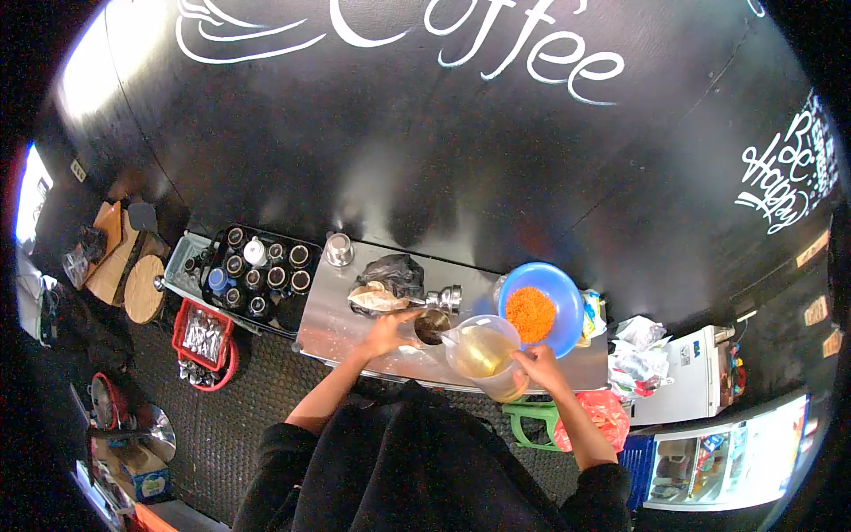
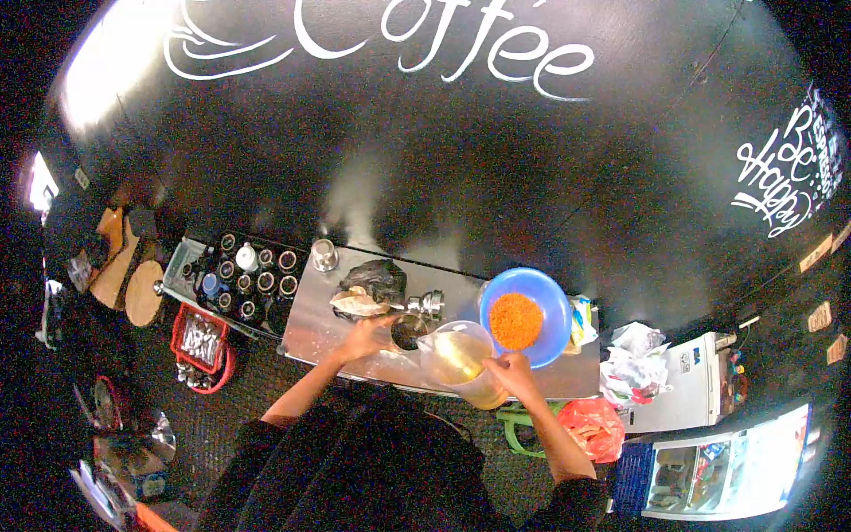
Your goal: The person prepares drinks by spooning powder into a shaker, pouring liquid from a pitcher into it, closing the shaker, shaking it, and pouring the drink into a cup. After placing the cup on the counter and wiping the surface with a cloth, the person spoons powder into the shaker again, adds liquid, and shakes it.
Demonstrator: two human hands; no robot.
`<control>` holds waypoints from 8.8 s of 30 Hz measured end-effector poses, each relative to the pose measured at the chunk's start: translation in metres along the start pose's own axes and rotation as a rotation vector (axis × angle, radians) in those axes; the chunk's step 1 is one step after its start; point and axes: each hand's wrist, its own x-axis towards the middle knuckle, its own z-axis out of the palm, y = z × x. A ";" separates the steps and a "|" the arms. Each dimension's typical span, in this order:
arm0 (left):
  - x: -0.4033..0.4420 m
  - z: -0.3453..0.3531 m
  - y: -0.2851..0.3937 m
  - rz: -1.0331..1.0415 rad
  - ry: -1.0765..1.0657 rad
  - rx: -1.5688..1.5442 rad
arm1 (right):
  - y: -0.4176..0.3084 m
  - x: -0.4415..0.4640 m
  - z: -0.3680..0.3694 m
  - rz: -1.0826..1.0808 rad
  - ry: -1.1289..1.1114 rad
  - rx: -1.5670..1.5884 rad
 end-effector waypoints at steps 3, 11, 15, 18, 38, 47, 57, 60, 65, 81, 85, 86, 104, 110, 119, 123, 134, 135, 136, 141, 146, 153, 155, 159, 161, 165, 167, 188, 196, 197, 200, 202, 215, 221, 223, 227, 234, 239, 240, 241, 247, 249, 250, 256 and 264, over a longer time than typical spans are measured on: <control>0.001 0.000 -0.001 -0.010 -0.004 -0.008 | 0.008 0.002 0.002 0.063 -0.017 0.093; 0.000 0.004 -0.005 0.032 0.018 0.007 | 0.024 0.007 0.015 0.166 0.028 0.397; -0.001 0.009 0.004 0.008 0.014 0.016 | 0.043 0.012 0.023 0.244 0.130 0.673; 0.004 0.023 0.001 0.072 0.036 0.003 | 0.048 0.015 0.031 0.195 0.207 0.853; -0.039 0.011 0.000 -0.131 0.331 -0.129 | -0.151 0.063 0.068 -0.476 0.518 0.262; -0.078 -0.021 -0.028 -0.189 0.482 -0.123 | -0.116 0.206 0.197 0.303 -0.026 -0.614; -0.074 -0.025 -0.034 -0.101 0.497 -0.108 | -0.090 0.226 0.207 0.484 -0.105 -1.003; -0.072 -0.024 -0.036 -0.097 0.486 -0.128 | -0.125 0.198 0.187 0.145 0.358 -0.838; -0.063 -0.014 -0.043 -0.275 0.459 -0.004 | -0.147 0.120 0.162 -0.574 0.218 0.234; -0.019 -0.031 0.102 0.144 0.319 -0.254 | -0.145 0.040 0.078 -0.716 0.020 0.850; -0.020 -0.027 0.126 0.204 0.228 -0.310 | -0.142 0.036 0.057 -0.778 -0.021 0.768; -0.022 -0.028 0.132 0.186 0.194 -0.300 | -0.141 0.030 0.048 -0.740 -0.084 0.740; -0.045 -0.042 0.168 0.079 0.336 -0.334 | -0.188 0.005 0.047 -0.698 0.009 0.817; -0.049 -0.080 0.144 0.225 0.010 -0.328 | -0.168 0.029 0.057 -0.823 -0.302 0.735; -0.077 -0.087 0.137 0.023 0.046 -0.610 | -0.194 0.012 0.105 -0.662 -0.110 0.805; -0.080 -0.081 0.093 0.057 0.139 -0.570 | -0.207 0.008 0.129 -0.709 0.045 0.696; -0.101 -0.094 0.083 0.112 0.507 -0.386 | -0.264 -0.019 0.173 -0.594 0.520 0.625; -0.105 -0.101 0.081 0.127 0.469 -0.282 | -0.272 -0.024 0.170 -0.582 0.512 0.623; -0.109 -0.109 0.073 0.122 0.358 -0.316 | -0.270 -0.030 0.160 -0.644 0.377 0.574; -0.117 -0.166 0.103 0.087 -0.241 -0.535 | -0.262 -0.021 0.127 -0.717 -0.068 0.745; -0.122 -0.166 0.125 0.069 -0.168 -0.580 | -0.246 0.000 0.159 -0.757 -0.040 0.870; -0.109 -0.132 0.104 0.176 0.206 -0.433 | -0.252 -0.017 0.161 -0.632 0.270 0.818; -0.111 -0.127 0.117 0.220 0.296 -0.386 | -0.258 -0.024 0.153 -0.645 0.296 0.770; -0.099 -0.115 0.118 0.188 0.492 -0.316 | -0.268 -0.025 0.153 -0.581 0.434 0.739; -0.101 -0.117 0.130 0.103 0.480 -0.236 | -0.267 -0.023 0.151 -0.567 0.400 0.778; -0.093 -0.137 0.104 0.165 0.044 -0.524 | -0.256 -0.024 0.127 -0.634 0.256 0.751; -0.100 -0.160 0.128 0.164 -0.141 -0.669 | -0.253 -0.020 0.097 -0.737 -0.114 0.795; -0.113 -0.161 0.156 0.009 -0.102 -0.715 | -0.263 -0.031 0.123 -0.624 -0.105 1.226; -0.100 -0.166 0.154 0.255 0.014 -0.528 | -0.278 -0.033 0.120 -0.522 0.193 1.154; -0.101 -0.172 0.153 0.298 -0.008 -0.510 | -0.272 -0.027 0.121 -0.556 0.271 1.082; -0.106 -0.209 0.156 0.372 0.320 -0.353 | -0.229 0.050 0.084 -0.455 0.199 1.870; -0.117 -0.228 0.153 0.251 0.425 -0.508 | -0.258 0.019 0.079 -0.418 0.197 1.867; -0.115 -0.243 0.114 0.034 0.504 -0.886 | -0.303 0.014 0.067 -0.171 -0.025 1.893; -0.106 -0.244 0.112 0.052 0.436 -0.933 | -0.285 0.039 0.066 -0.265 -0.021 1.775; -0.100 -0.239 0.114 0.016 0.401 -1.010 | -0.281 0.024 0.084 -0.307 -0.398 1.848; -0.092 -0.239 0.124 0.001 0.360 -1.065 | -0.288 0.041 0.052 -0.245 -0.237 1.826; -0.078 -0.225 0.146 0.003 0.147 -1.070 | -0.296 0.018 0.059 -0.198 -0.475 1.718; -0.044 -0.204 0.172 0.237 -0.053 -0.900 | -0.274 0.073 0.077 -0.152 -0.191 1.728; -0.033 -0.209 0.167 0.250 -0.050 -0.894 | -0.280 0.076 0.070 -0.293 -0.058 1.645; -0.020 -0.217 0.160 0.192 -0.086 -0.897 | -0.284 0.082 0.059 -0.438 0.076 1.549; -0.004 -0.225 0.152 0.101 -0.185 -0.768 | -0.295 0.088 0.037 -0.625 0.072 1.342; -0.005 -0.222 0.161 0.142 -0.230 -0.703 | -0.297 0.085 0.044 -0.661 0.096 1.309; -0.003 -0.216 0.156 0.091 -0.222 -0.788 | -0.298 0.083 0.046 -0.665 0.083 1.333; -0.002 -0.200 0.154 0.141 -0.144 -0.674 | -0.301 0.077 0.053 -0.704 0.054 1.306; -0.011 -0.187 0.169 0.139 -0.084 -0.712 | -0.298 0.066 0.060 -0.683 0.015 1.305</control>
